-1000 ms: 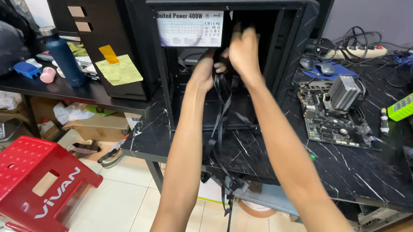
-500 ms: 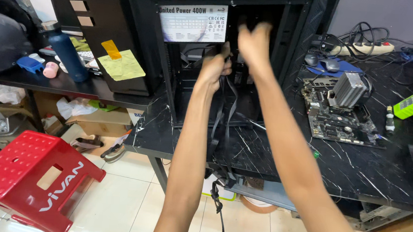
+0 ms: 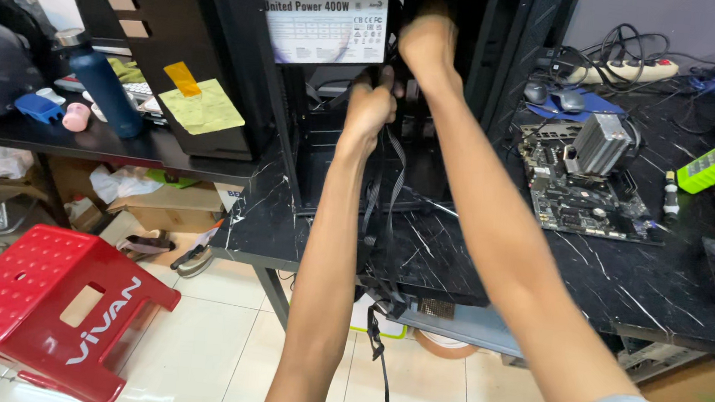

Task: The person uses a screwdriver to remove screws from the back of a computer case. They then reach inside the case to pull out and organize a bundle of power supply cables.

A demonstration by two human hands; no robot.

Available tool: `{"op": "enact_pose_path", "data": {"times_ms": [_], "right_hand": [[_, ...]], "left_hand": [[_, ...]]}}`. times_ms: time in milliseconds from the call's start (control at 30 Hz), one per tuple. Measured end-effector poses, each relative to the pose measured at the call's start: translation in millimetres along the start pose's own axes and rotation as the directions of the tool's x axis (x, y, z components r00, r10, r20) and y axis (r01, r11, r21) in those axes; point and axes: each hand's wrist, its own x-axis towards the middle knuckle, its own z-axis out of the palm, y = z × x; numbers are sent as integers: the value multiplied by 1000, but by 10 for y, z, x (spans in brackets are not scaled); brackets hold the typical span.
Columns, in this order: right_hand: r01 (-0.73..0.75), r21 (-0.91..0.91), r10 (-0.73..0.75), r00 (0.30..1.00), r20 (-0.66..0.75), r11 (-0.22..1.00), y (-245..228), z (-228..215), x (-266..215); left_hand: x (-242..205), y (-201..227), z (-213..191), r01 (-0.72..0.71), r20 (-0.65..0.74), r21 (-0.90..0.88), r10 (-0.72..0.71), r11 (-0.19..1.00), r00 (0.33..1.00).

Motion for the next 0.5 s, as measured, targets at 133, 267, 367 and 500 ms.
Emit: {"op": "enact_pose_path", "data": {"times_ms": [133, 267, 367, 500], "right_hand": [[359, -432, -160, 888, 431, 827, 47, 77, 182], [-80, 281, 128, 980, -155, 956, 60, -31, -315], [-37, 479, 160, 963, -219, 877, -48, -141, -680], [102, 411, 56, 933, -356, 906, -32, -110, -572]], "left_hand": [[22, 66, -3, 40, 68, 62, -45, 997, 997], [67, 25, -19, 70, 42, -9, -69, 998, 997], [47, 48, -35, 92, 15, 22, -92, 996, 996], [5, 111, -35, 106, 19, 71, -108, 992, 994]]}}
